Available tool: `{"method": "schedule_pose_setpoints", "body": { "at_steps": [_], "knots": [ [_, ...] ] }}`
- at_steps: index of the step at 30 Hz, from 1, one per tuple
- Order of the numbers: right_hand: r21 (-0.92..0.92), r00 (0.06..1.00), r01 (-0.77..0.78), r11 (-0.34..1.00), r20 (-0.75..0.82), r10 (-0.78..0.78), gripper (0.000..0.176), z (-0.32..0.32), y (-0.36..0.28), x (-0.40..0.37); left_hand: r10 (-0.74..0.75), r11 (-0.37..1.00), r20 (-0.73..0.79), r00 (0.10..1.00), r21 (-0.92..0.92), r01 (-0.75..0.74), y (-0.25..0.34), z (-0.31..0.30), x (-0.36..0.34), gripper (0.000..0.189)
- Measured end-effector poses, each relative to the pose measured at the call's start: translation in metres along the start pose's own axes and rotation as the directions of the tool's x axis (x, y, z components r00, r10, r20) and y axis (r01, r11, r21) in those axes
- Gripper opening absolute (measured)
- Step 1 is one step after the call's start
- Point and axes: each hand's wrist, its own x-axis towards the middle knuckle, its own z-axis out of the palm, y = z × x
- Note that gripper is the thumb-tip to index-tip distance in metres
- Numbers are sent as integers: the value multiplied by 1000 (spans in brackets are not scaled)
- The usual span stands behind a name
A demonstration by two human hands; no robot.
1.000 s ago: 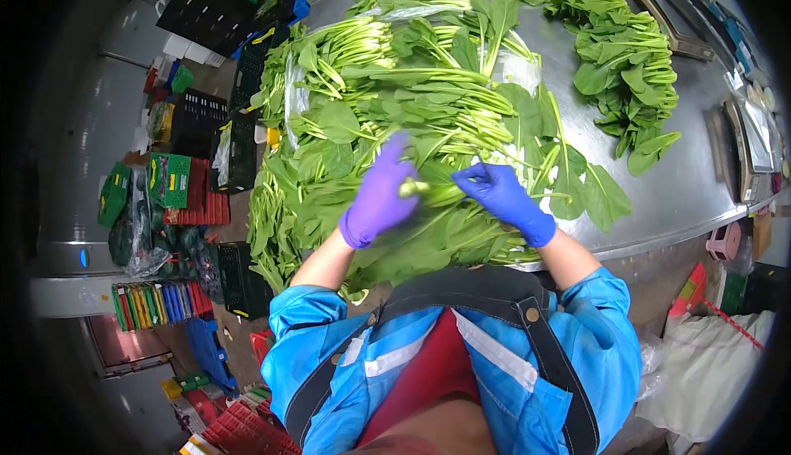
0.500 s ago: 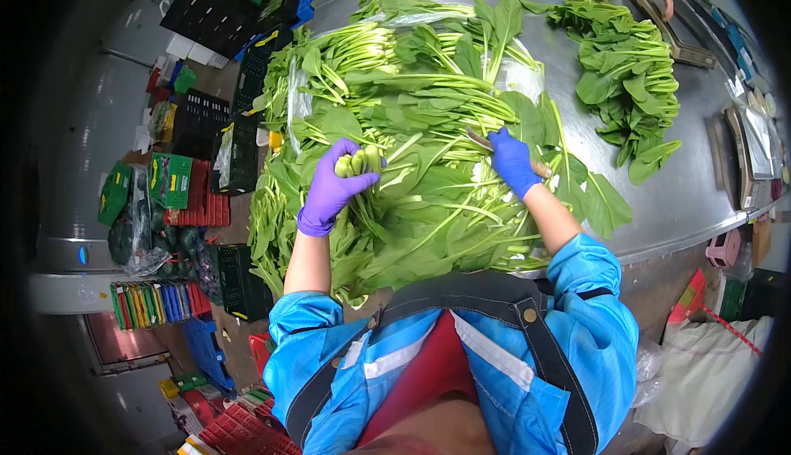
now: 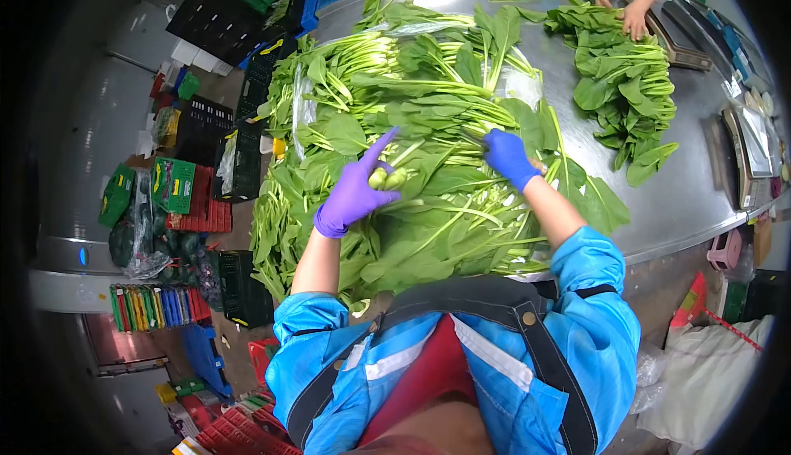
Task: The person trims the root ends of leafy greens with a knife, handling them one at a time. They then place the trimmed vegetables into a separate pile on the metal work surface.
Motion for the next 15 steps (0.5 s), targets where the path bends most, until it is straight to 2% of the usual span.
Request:
{"method": "schedule_pose_setpoints", "body": {
  "at_steps": [1, 2, 3, 4, 5, 6, 7, 8, 9, 10, 11, 12, 13, 15],
  "knots": [
    [138, 995, 64, 988, -88, -52, 12, -18, -3, 3, -17, 999, 1, 1000, 43, 17, -4, 0, -2, 55],
    [136, 995, 65, 989, -88, -53, 12, -43, -11, 3, -34, 996, 3, 999, 84, 33, -8, 1, -3, 56],
    [492, 976, -204, 846, 175, 133, 15, -72, -25, 5, -32, 996, 3, 999, 83, 31, -13, 3, -3, 56],
    [685, 861, -494, 536, 471, 193, 17, -100, -39, 6, -7, 992, -6, 1000, 124, 8, -18, 6, -3, 50],
    [718, 826, -553, 423, 537, 169, 20, -125, -55, 1, 16, 987, -12, 1000, 162, -14, -20, 11, -3, 44],
    [714, 823, -559, 422, 541, 175, 20, -136, -70, -5, 15, 988, -7, 1000, 156, -14, -16, 17, -2, 44],
    [702, 824, -555, 446, 538, 177, 19, -144, -83, -10, 205, 958, 32, 978, 199, -207, -6, 27, 0, 38],
    [692, 826, -548, 470, 534, 177, 19, -146, -92, -16, 387, 889, 76, 919, 236, -393, 0, 38, 3, 33],
    [711, 855, -484, 510, 509, 100, 21, -141, -94, -22, 444, 857, 90, 891, 247, -452, 3, 52, 6, 32],
    [671, 838, -498, 550, 536, 106, 20, -151, -108, -26, 498, 822, 104, 861, 259, -507, 7, 65, 9, 31],
    [730, 877, -426, 534, 477, 48, 20, -144, -108, -32, 555, 746, 119, 824, 368, -555, 9, 72, 13, 33],
    [784, 911, -351, 512, 412, -8, 20, -138, -107, -36, 554, 746, 118, 824, 368, -555, 1, 77, 16, 33],
    [785, 912, -348, 512, 410, -8, 20, -142, -108, -38, 468, 854, 101, 878, 203, -479, -12, 81, 19, 35],
    [775, 905, -426, 466, 370, 212, 24, -152, -109, -42, 313, 949, 92, 945, -65, -308, -28, 81, 24, 39]
  ]
}}
